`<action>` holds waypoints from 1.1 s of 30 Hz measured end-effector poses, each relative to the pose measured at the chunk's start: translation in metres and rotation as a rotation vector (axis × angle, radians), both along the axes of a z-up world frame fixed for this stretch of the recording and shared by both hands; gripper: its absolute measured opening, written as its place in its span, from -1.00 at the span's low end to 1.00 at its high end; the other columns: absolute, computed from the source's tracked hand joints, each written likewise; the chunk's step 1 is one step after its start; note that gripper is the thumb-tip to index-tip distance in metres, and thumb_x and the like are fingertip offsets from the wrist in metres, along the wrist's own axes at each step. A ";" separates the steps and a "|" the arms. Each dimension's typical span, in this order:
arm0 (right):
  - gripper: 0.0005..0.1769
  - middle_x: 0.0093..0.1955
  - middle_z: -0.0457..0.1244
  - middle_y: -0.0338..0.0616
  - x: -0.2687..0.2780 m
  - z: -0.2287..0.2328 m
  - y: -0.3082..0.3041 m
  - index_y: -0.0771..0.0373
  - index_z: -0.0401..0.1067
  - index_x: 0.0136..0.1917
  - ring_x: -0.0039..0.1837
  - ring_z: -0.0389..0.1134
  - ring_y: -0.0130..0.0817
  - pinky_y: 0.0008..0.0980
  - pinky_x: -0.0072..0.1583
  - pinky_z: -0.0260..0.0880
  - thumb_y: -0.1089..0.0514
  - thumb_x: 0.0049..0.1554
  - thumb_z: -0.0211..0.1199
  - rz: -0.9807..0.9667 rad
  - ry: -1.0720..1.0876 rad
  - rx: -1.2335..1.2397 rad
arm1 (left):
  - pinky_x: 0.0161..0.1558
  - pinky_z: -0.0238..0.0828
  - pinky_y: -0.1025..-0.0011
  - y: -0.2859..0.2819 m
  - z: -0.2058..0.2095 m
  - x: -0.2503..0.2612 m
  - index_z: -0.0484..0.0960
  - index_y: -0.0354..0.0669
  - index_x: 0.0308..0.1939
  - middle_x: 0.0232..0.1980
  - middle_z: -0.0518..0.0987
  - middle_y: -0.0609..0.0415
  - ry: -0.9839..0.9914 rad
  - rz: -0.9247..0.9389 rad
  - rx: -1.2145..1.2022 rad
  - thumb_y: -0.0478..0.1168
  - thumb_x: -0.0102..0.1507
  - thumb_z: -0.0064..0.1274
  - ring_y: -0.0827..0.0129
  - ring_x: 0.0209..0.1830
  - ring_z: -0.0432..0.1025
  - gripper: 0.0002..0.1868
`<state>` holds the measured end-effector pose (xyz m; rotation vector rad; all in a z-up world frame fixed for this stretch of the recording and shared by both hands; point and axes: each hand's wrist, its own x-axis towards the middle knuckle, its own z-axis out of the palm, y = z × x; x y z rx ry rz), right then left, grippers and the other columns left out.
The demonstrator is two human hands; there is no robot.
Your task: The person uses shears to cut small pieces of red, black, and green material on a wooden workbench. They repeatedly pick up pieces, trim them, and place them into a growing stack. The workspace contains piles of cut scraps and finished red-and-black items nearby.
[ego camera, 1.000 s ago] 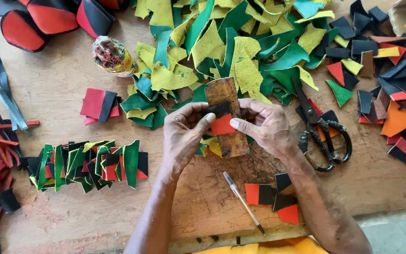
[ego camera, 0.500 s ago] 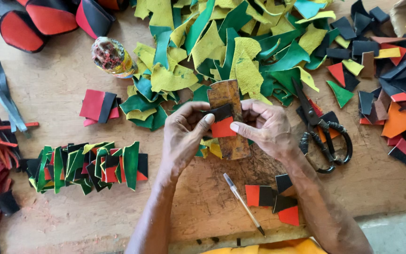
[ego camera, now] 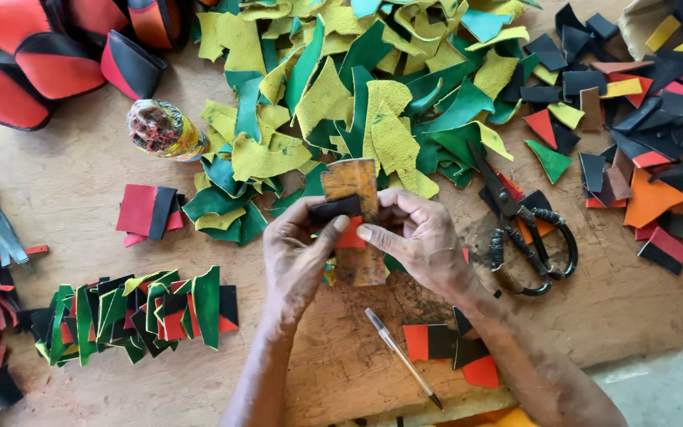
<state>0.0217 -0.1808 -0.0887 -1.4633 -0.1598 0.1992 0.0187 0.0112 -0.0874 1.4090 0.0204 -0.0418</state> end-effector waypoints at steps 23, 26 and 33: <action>-0.44 -0.03 0.33 -0.04 0.024 0.051 -0.030 0.34 0.30 0.23 -0.11 0.43 -0.34 -0.38 -0.08 0.53 0.17 0.05 0.49 -0.126 -0.040 -0.898 | 0.13 0.45 0.55 0.027 0.000 0.007 0.52 -0.26 0.17 0.07 0.61 0.13 -0.169 0.470 -0.119 -0.40 0.42 0.15 0.53 0.03 0.47 -0.75; -0.32 -0.07 0.38 -0.12 0.019 0.064 -0.028 0.28 0.31 0.18 -0.10 0.45 -0.33 -0.33 -0.06 0.52 0.09 -0.10 0.60 0.084 0.206 -0.970 | 0.16 0.44 0.54 0.023 -0.001 0.006 0.52 -0.27 0.14 0.09 0.62 0.12 -0.162 0.444 -0.147 -0.40 0.41 0.15 0.53 0.06 0.47 -0.76; -0.65 -0.16 0.41 -0.22 0.016 0.038 -0.016 0.26 0.48 -0.03 -0.24 0.43 -0.52 -0.44 -0.23 0.49 0.18 -0.06 0.52 0.051 -0.106 -0.773 | 0.13 0.45 0.55 0.016 0.004 0.002 0.54 -0.26 0.14 0.06 0.64 0.14 -0.100 0.360 -0.042 -0.32 0.39 0.18 0.57 0.03 0.48 -0.73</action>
